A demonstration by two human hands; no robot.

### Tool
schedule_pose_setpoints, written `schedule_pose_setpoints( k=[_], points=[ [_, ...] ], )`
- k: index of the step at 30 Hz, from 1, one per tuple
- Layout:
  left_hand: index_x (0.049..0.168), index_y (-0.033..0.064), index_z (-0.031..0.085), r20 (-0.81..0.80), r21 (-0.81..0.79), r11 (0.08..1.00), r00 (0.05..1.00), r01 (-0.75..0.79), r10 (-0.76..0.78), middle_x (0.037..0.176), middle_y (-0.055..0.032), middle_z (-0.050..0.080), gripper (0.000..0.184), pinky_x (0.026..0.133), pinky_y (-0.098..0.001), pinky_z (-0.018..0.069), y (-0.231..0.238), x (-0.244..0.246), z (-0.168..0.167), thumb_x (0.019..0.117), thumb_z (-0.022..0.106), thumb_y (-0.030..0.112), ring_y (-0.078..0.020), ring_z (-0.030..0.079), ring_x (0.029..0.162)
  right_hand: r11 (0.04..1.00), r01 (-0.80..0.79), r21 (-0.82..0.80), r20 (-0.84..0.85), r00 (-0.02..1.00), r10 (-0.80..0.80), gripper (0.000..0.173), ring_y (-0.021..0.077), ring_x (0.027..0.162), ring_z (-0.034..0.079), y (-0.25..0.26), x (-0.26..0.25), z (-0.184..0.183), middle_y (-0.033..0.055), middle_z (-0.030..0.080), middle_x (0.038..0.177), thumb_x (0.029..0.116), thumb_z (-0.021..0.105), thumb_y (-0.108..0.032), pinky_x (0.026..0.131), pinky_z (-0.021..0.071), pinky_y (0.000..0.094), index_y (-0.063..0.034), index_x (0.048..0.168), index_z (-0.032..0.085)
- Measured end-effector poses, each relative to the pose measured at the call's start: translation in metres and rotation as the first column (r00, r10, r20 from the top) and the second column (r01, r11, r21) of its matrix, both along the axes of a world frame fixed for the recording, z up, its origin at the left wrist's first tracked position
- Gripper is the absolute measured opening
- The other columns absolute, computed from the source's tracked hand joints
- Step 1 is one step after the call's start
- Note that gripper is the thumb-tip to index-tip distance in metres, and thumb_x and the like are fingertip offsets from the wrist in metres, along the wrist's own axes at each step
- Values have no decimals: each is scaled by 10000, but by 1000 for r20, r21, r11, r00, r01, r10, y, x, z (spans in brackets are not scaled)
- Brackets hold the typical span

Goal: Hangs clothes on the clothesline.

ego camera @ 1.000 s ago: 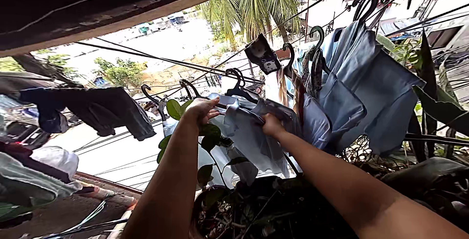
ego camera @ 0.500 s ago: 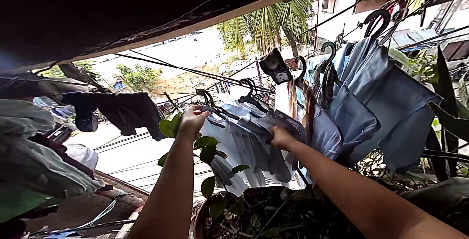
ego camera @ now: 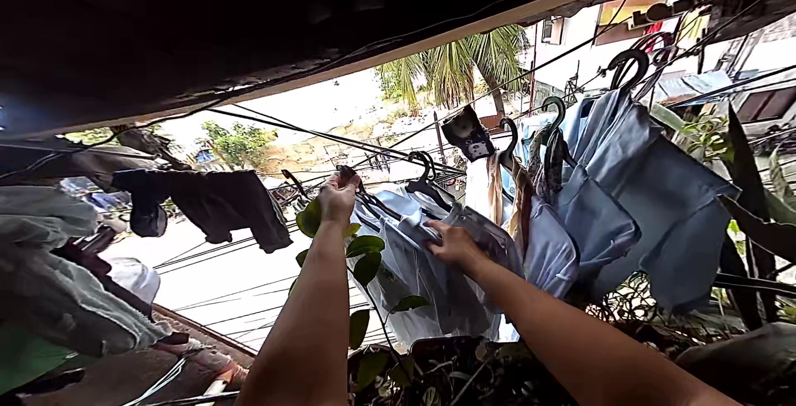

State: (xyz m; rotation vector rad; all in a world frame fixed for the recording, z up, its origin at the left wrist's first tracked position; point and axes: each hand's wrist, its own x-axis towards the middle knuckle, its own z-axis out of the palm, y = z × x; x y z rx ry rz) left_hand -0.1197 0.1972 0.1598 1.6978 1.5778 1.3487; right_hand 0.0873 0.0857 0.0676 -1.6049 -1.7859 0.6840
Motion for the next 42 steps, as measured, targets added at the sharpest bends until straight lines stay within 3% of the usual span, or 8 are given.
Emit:
schedule_pose_setpoints(
  k=[2, 6, 14, 22, 28, 32, 38, 42],
  points=[
    [1341, -5, 584, 170, -15, 999, 984, 47, -44, 1303, -177, 639, 378, 1012, -468, 487, 0, -12, -2, 1028, 630, 202, -243, 614, 1185, 1000, 12, 20, 43, 999, -13, 292, 431, 1090, 670, 0, -12, 11, 253, 687, 1143, 1067, 550, -223, 915, 514, 632, -26, 1261, 642],
    [1314, 5, 583, 344, 26, 995, 935, -101, 85, 1255, -165, 616, 330, 940, -437, 525, 8, -44, 3, 1024, 628, 154, -212, 620, 1082, 991, 90, 104, 44, 995, -95, 274, 441, 1086, 670, 3, -20, 13, 280, 685, 1096, 1083, 491, -162, 933, 511, 607, 27, 1225, 631],
    [1288, 4, 647, 55, 24, 971, 970, -238, 236, 1334, -229, 623, 363, 1105, -565, 389, 30, -77, 7, 1008, 668, 232, -359, 560, 1288, 990, 53, 131, 70, 996, -62, 266, 438, 1095, 671, 22, -31, 15, 270, 692, 1114, 1076, 502, -150, 932, 511, 609, 28, 1207, 651],
    [1250, -42, 662, -88, 84, 950, 948, -300, 307, 1322, -284, 614, 412, 1111, -616, 350, 35, -110, 19, 973, 721, 256, -419, 536, 1303, 981, 78, 180, 32, 996, -85, 239, 408, 1051, 686, 30, -43, 14, 245, 697, 1069, 1069, 504, -129, 896, 525, 588, 42, 1119, 664],
    [1292, -63, 627, -64, 71, 935, 934, -346, 351, 1338, -299, 601, 447, 1120, -615, 334, 39, -111, 11, 1029, 635, 298, -430, 526, 1317, 979, 134, 153, -21, 991, -132, 242, 411, 1053, 684, 25, -34, 15, 255, 699, 1067, 1068, 512, -127, 908, 519, 586, 45, 1135, 668],
    [1300, -32, 626, 37, 21, 955, 954, -297, 296, 1314, -277, 611, 434, 1035, -626, 423, 37, -89, 5, 1034, 624, 312, -413, 579, 1233, 978, 119, 171, 14, 992, -124, 228, 411, 1023, 690, 24, -24, 10, 257, 698, 1033, 1062, 526, -130, 888, 523, 584, 42, 1105, 669],
    [1293, -8, 627, 23, -49, 959, 959, -281, 282, 1295, -281, 617, 413, 986, -646, 459, 35, -76, 2, 1040, 614, 318, -434, 608, 1183, 999, 48, -4, 95, 994, -48, 273, 386, 1160, 654, 28, -23, 15, 238, 682, 1171, 1076, 473, -149, 1001, 497, 562, -1, 1248, 625],
    [1290, 4, 623, 46, -116, 954, 958, -277, 284, 1291, -257, 620, 432, 962, -616, 494, 22, -75, 3, 1019, 648, 340, -399, 631, 1152, 998, -15, -60, 167, 986, 25, 445, 403, 1224, 617, 21, -19, 15, 257, 630, 1292, 1015, 590, -126, 1041, 484, 567, -38, 1446, 528]
  ],
)
